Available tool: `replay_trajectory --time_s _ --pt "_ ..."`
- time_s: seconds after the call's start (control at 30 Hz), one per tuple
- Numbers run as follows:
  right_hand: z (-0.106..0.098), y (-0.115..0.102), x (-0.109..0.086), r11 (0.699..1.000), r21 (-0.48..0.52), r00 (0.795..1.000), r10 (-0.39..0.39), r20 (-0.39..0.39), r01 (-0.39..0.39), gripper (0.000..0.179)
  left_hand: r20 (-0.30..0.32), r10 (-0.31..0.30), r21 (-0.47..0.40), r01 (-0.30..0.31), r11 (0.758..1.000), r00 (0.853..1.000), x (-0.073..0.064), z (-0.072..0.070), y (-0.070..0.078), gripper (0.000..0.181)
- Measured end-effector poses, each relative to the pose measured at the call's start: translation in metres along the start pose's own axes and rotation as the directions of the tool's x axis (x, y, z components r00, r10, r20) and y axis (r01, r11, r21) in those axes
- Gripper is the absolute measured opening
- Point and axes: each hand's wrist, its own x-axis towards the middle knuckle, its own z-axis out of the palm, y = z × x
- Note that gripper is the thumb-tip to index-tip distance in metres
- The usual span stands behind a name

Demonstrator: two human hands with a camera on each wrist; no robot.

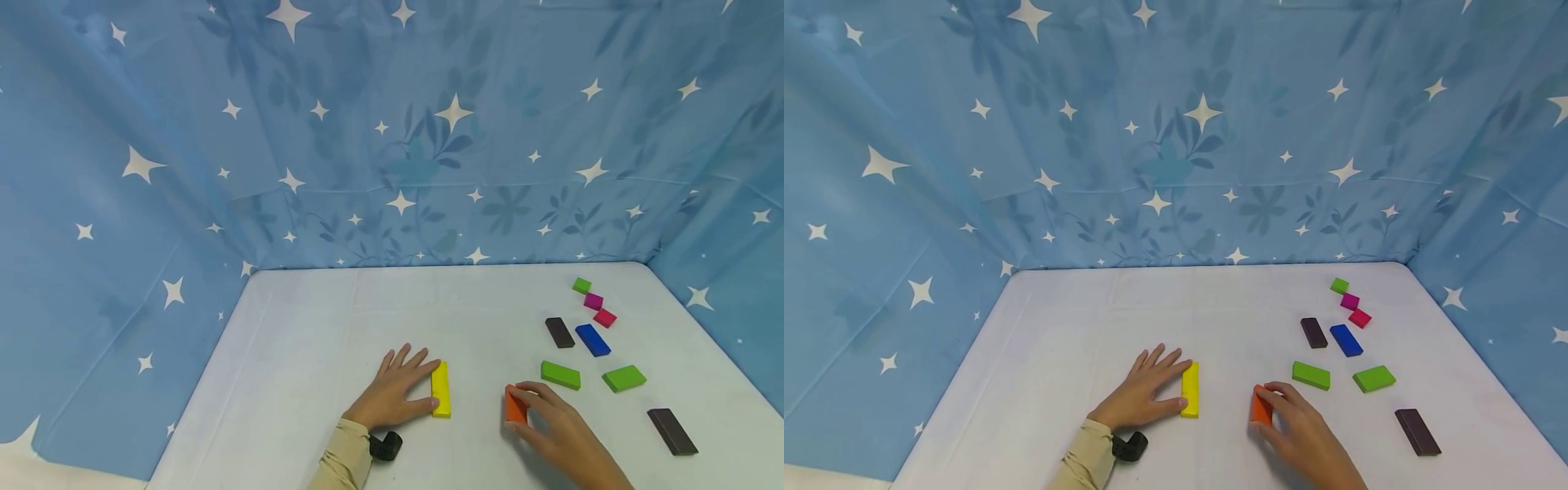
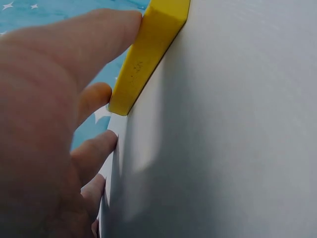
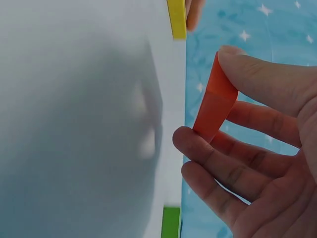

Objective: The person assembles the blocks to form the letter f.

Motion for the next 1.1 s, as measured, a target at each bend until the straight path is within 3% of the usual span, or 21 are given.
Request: replay_trajectory --time_s 0.33,0.63,0.9,1.1 --pt "0.018 -0.032 0.012 0.999 0.021 0.99 -0.05 0.131 0.048 0.052 0.004 -0.001 0.022 0.001 1.0 1.0 0.0 -0.001 -0.001 0.065" --pt "0.035 -0.054 0.012 0.981 0.032 0.958 -0.196 0.211 0.194 0.055 -0.008 0.004 0.02 -0.004 1.0 1.0 0.001 -0.001 -0.002 0.065" --pt "0.042 -0.059 0.014 0.982 0.064 0.937 -0.188 0.296 0.177 0.057 -0.016 0.009 0.008 -0.009 1.0 1.0 0.001 0.0 -0.002 0.065" --pt "0.05 -0.06 0.013 0.977 0.059 0.933 -0.215 0.29 0.207 0.057 -0.019 0.01 -0.003 -0.01 1.0 1.0 -0.001 -0.002 0.0 0.065"
